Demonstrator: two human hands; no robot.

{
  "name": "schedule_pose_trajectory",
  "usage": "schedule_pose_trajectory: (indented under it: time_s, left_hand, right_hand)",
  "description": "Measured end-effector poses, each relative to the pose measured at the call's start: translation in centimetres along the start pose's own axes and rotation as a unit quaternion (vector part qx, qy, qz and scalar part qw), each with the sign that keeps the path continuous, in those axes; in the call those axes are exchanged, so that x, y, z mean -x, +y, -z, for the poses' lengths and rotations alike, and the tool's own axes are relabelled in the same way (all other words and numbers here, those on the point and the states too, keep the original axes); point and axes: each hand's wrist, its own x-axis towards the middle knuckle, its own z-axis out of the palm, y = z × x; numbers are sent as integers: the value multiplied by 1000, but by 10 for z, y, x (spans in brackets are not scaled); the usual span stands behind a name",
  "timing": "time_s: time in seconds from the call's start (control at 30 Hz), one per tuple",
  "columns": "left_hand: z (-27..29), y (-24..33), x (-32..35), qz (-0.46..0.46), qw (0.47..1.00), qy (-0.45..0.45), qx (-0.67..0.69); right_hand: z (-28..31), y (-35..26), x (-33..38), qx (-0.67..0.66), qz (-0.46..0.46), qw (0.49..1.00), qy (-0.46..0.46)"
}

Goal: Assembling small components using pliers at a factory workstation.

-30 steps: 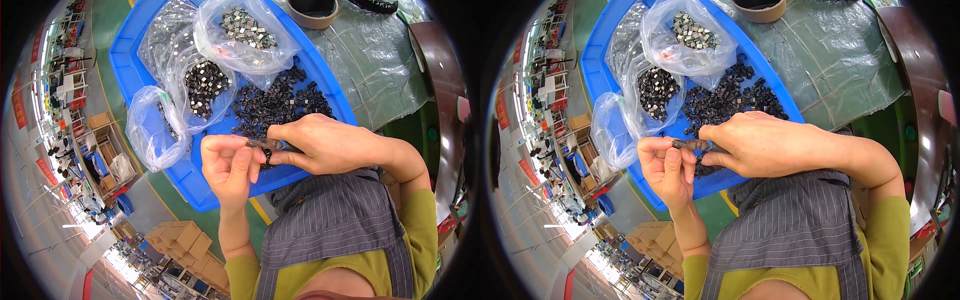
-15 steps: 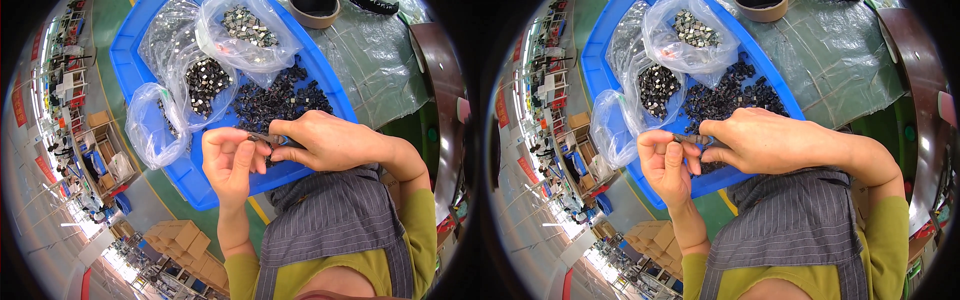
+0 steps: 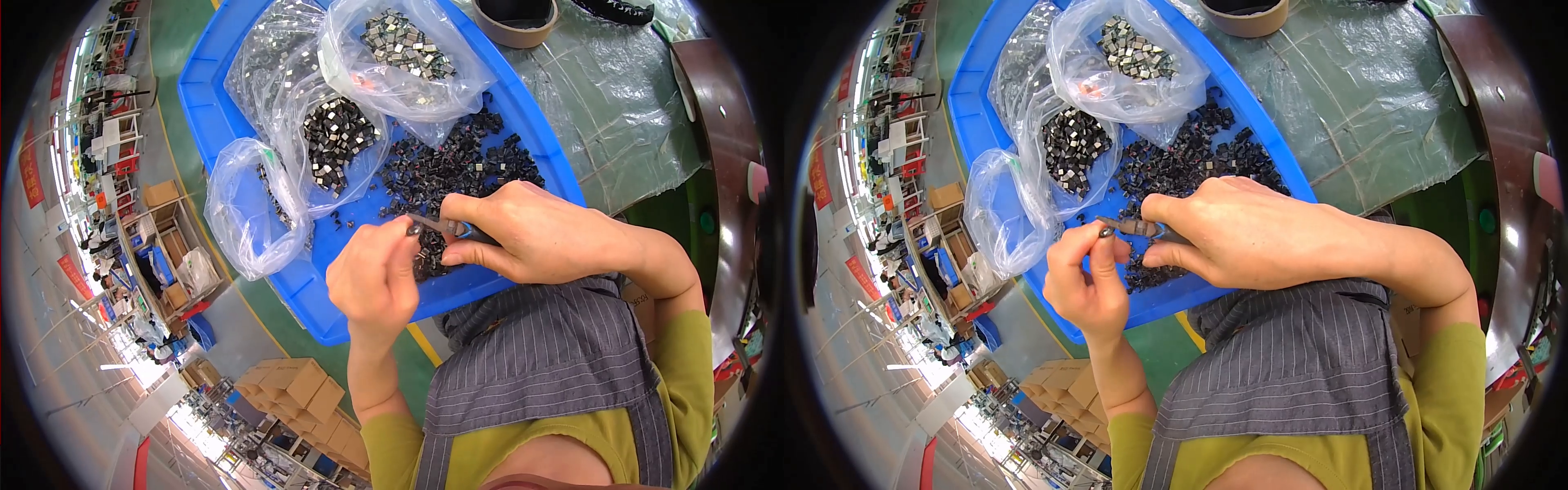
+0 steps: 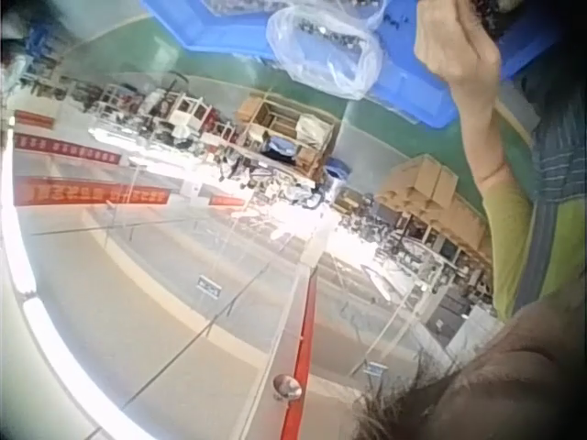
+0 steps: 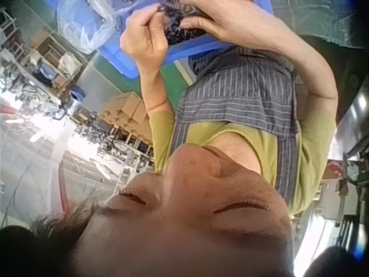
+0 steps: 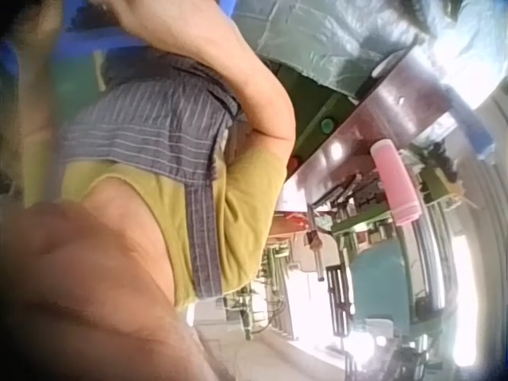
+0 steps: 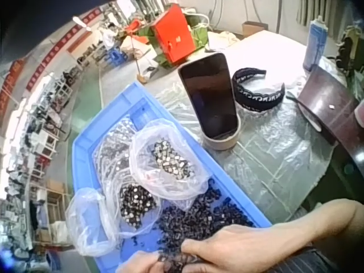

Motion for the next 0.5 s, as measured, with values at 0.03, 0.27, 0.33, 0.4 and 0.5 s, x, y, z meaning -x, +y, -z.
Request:
schedule_pose_trajectory:
  time_s: [0.03,0.27,0.33,0.4,0.5]
  left_hand:
    - [7,1,-2,101,989,-47,99]
    - [26,-3,-5,252,920,-144,263]
    - [27,-4,-5,259,916,-155,266]
    - [27,-5,-5,259,913,-159,272]
    - [27,-9,-4,253,911,-167,279]
  right_hand:
    - [1,0,-1,-1,0,1000,0]
    - [1,1,-4,16,25,998,-53]
    - [1,1,-5,19,18,998,-60]
    - [0,1,-5,5,23,998,-56]
    - [1,0,-5,16,11,997,-73]
